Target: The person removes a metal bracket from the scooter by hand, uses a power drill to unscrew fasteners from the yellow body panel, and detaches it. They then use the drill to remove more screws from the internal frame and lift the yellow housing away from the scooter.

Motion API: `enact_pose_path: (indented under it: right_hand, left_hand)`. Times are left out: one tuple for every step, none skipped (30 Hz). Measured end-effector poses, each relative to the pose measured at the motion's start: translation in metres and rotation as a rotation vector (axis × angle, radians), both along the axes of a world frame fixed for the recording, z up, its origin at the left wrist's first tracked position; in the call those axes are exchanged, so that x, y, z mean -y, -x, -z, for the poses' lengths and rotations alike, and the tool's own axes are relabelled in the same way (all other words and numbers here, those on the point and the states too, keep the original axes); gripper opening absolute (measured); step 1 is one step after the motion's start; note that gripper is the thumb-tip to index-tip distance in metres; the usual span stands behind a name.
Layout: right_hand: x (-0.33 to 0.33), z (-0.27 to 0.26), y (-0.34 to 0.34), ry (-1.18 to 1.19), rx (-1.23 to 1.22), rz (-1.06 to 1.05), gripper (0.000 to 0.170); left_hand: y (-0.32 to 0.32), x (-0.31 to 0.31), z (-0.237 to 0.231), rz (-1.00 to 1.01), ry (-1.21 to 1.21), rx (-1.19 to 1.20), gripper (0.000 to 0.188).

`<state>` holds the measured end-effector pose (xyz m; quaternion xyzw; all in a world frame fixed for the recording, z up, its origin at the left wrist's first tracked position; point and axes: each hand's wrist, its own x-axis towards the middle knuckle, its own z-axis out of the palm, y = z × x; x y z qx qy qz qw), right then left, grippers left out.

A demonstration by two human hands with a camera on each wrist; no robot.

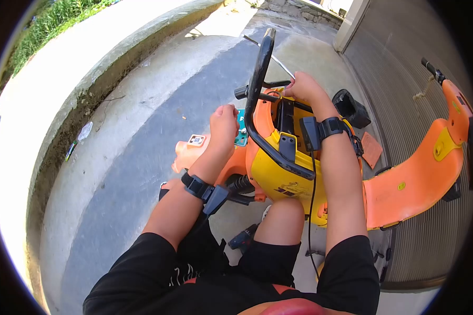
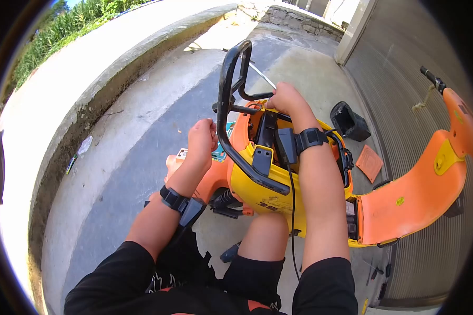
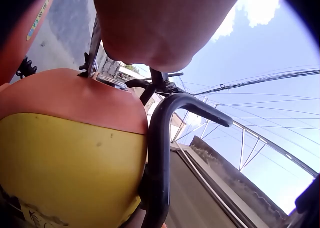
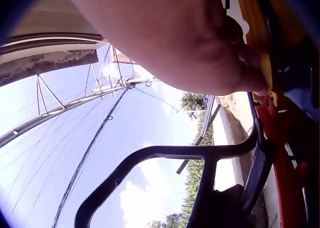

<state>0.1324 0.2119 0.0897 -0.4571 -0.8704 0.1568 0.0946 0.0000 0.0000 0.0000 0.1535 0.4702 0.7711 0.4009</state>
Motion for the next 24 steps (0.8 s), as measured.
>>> enact_pose_path:
  right_hand:
    - [0.001, 0.001, 0.0, 0.008, -0.014, -0.002, 0.048]
    - [0.001, 0.002, 0.001, 0.017, -0.028, -0.005, 0.047]
    - [0.001, 0.0, -0.003, 0.009, -0.023, -0.006, 0.047]
    - [-0.003, 0.004, -0.002, -0.005, -0.055, -0.017, 0.041]
    - [-0.006, 0.006, -0.003, -0.016, -0.081, -0.026, 0.036]
    - [-0.007, 0.006, -0.002, -0.017, -0.087, -0.024, 0.036]
    - [-0.008, 0.006, -0.001, -0.02, -0.085, -0.011, 0.035]
    - [-0.008, 0.006, -0.001, -0.02, -0.079, 0.003, 0.035]
    - [-0.005, 0.005, -0.001, -0.019, -0.08, 0.005, 0.035]
    - [0.0, 0.003, -0.001, -0.019, -0.089, 0.033, 0.034]
    - [0.002, 0.001, 0.0, -0.019, -0.098, 0.06, 0.033]
    - [0.001, 0.0, 0.0, -0.022, -0.099, 0.057, 0.033]
    - [-0.002, -0.002, -0.001, -0.036, -0.127, 0.075, 0.036]
    - [-0.003, -0.002, -0.002, -0.045, -0.155, 0.092, 0.039]
    - [-0.008, 0.0, -0.003, -0.043, -0.156, 0.089, 0.039]
    - [-0.013, 0.001, -0.003, 0.018, -0.246, 0.099, 0.037]
    - [-0.017, 0.002, -0.002, 0.078, -0.335, 0.109, 0.035]
    - [-0.012, -0.002, -0.001, 0.081, -0.331, 0.109, 0.035]
    - [-0.007, -0.006, -0.001, 0.115, -0.428, 0.134, 0.034]
    - [-0.002, -0.012, -0.003, 0.149, -0.52, 0.158, 0.032]
    - [-0.001, -0.017, -0.005, 0.161, -0.504, 0.16, 0.032]
    - [-0.004, -0.024, -0.008, 0.205, -0.584, 0.154, 0.032]
    - [-0.004, -0.029, -0.011, 0.246, -0.667, 0.147, 0.032]
    - [0.007, -0.035, -0.015, 0.258, -0.658, 0.146, 0.032]
  left_hand:
    - [0.0, 0.0, 0.001, -0.005, 0.005, 0.004, 0.021]
    - [0.0, -0.001, 0.002, -0.011, 0.009, 0.007, 0.021]
    - [-0.003, 0.001, 0.0, -0.012, 0.002, 0.012, 0.021]
    - [-0.002, 0.001, 0.0, -0.006, -0.004, -0.004, 0.021]
    - [-0.002, 0.0, 0.001, 0.002, -0.006, -0.014, 0.021]
    - [-0.001, 0.0, 0.001, 0.004, -0.008, -0.02, 0.021]
    - [0.0, -0.001, 0.001, 0.004, -0.01, -0.027, 0.021]
    - [-0.001, -0.001, 0.001, 0.004, -0.009, -0.03, 0.021]
    - [-0.001, -0.001, 0.0, 0.007, -0.008, -0.031, 0.021]
    - [-0.002, -0.001, 0.0, -0.004, -0.002, -0.027, 0.022]
    - [-0.002, -0.001, -0.001, -0.016, 0.004, -0.023, 0.022]
    - [-0.002, -0.002, -0.002, -0.019, 0.0, -0.025, 0.022]
    - [-0.002, -0.002, -0.001, -0.014, 0.0, -0.023, 0.023]
    - [-0.002, -0.002, 0.0, -0.009, 0.003, -0.022, 0.024]
    - [-0.001, -0.002, 0.0, -0.011, 0.005, -0.023, 0.024]
    - [0.0, -0.002, 0.001, -0.004, -0.015, -0.019, 0.023]
    - [0.001, -0.002, 0.001, 0.005, -0.036, -0.013, 0.023]
    - [0.003, -0.002, 0.001, 0.004, -0.033, -0.01, 0.023]
    - [0.005, -0.002, 0.002, 0.025, -0.064, 0.022, 0.024]
    - [0.006, -0.002, 0.002, 0.044, -0.095, 0.059, 0.024]
    - [0.006, -0.002, 0.003, 0.04, -0.082, 0.074, 0.024]
    - [0.007, -0.003, 0.004, 0.045, -0.131, 0.115, 0.024]
    - [0.008, -0.003, 0.003, 0.046, -0.185, 0.153, 0.024]
    - [0.011, -0.005, 0.01, 0.051, -0.248, 0.171, 0.026]
